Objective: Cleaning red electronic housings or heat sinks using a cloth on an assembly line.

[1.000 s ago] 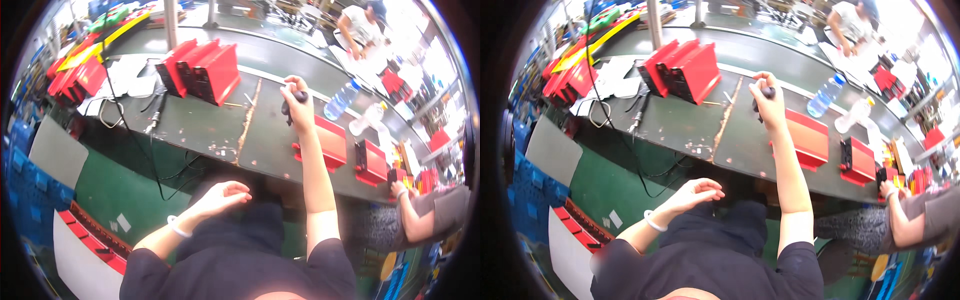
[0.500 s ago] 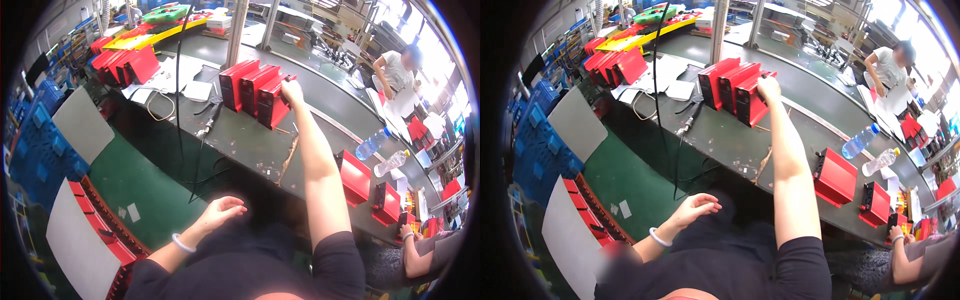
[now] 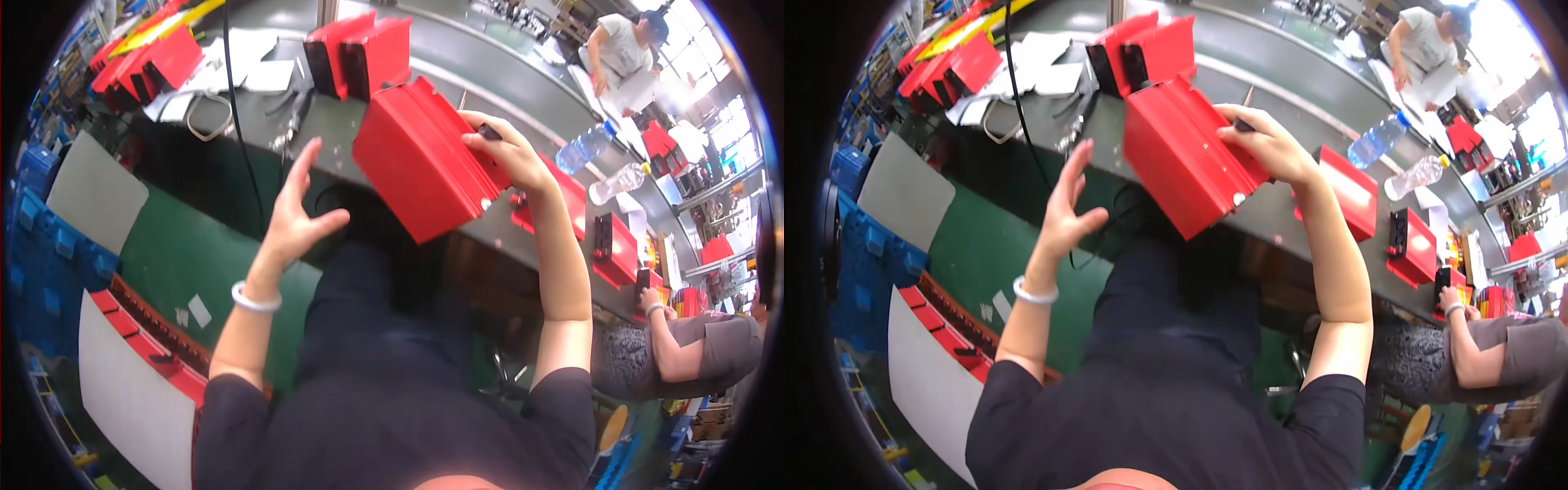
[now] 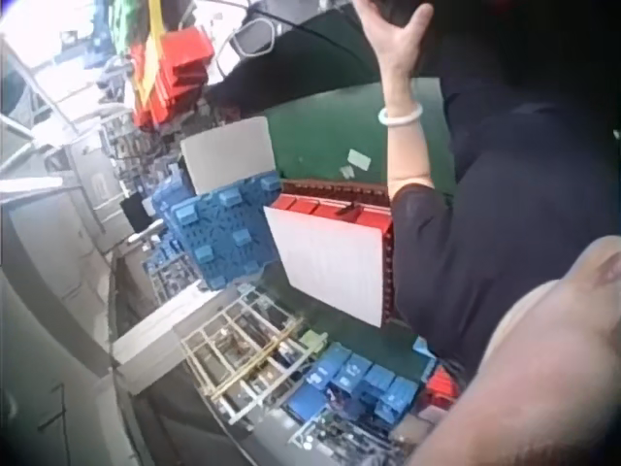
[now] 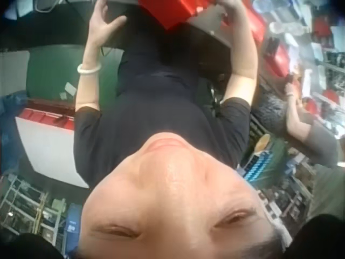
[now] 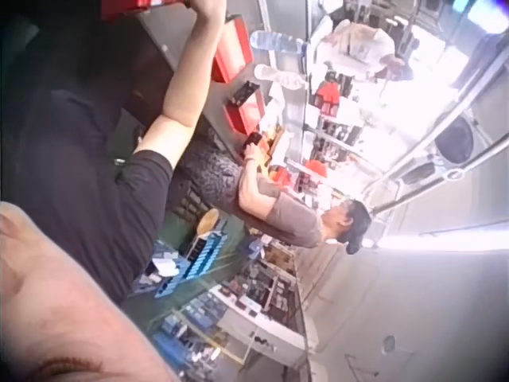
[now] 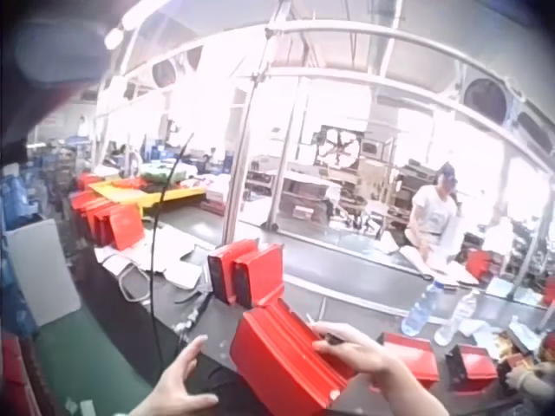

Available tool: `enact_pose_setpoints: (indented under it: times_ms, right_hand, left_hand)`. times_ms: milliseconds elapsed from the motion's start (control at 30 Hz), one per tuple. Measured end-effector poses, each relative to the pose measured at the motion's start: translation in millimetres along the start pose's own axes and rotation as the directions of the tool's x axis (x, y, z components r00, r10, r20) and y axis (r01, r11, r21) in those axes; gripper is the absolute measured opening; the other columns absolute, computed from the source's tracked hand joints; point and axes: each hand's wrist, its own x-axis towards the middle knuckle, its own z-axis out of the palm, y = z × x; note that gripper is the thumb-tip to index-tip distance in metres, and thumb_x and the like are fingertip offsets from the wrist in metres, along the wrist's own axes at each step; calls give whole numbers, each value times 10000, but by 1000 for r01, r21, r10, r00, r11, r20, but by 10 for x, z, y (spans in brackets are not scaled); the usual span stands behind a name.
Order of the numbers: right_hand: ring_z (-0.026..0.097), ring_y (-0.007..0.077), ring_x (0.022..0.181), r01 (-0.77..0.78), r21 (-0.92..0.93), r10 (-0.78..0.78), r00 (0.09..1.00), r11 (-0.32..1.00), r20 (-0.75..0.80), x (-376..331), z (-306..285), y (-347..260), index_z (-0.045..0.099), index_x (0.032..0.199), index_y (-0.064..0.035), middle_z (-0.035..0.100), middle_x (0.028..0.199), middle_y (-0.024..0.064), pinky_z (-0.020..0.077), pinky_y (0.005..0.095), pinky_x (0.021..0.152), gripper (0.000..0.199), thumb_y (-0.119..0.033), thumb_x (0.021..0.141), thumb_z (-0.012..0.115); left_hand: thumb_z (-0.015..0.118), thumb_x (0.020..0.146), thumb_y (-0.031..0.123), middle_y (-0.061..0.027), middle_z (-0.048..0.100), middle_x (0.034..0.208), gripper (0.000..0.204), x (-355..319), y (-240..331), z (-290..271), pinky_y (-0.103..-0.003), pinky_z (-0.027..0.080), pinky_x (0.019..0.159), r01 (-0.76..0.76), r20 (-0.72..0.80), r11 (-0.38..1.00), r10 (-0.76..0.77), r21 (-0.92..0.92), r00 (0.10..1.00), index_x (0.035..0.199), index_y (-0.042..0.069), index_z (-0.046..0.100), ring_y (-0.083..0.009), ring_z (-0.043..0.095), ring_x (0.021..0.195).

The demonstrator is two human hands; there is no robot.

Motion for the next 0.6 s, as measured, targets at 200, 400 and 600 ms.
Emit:
enact_pose_setpoints:
  times_ms: [200,400,600]
  right_hand:
    - [537,160,1112,-128,218,-2,859,967,513,-422,671,-80,535,1243,28,603,1191,110,404,295,967,354,-129,927,555]
    - [584,173,887,-48,-2,46,943,999,331,-457,1159,403,531,1154,-34,609,935,96,463,305,799,353,-305,928,552]
    - [529,97,923,-162,516,191,982,841,-3,-799,1514,682,483,1102,-55,532,980,29,429,252,868,320,37,806,565]
  left_hand:
    - [882,571,176,-81,477,1329,1050,-170,-64,-45,-338,325,1067,245,453,892,-51,-380,890,1427,30,292,-182,442,1227]
    - [842,556,36,-47,601,1142,816,-970,-392,-85,-314,453,948,406,288,889,-340,-212,895,1282,19,470,-130,563,1054]
    - [843,558,25,-58,582,1161,826,-1480,-557,-24,-321,451,964,511,104,826,-502,-237,859,1289,24,459,-134,559,1068]
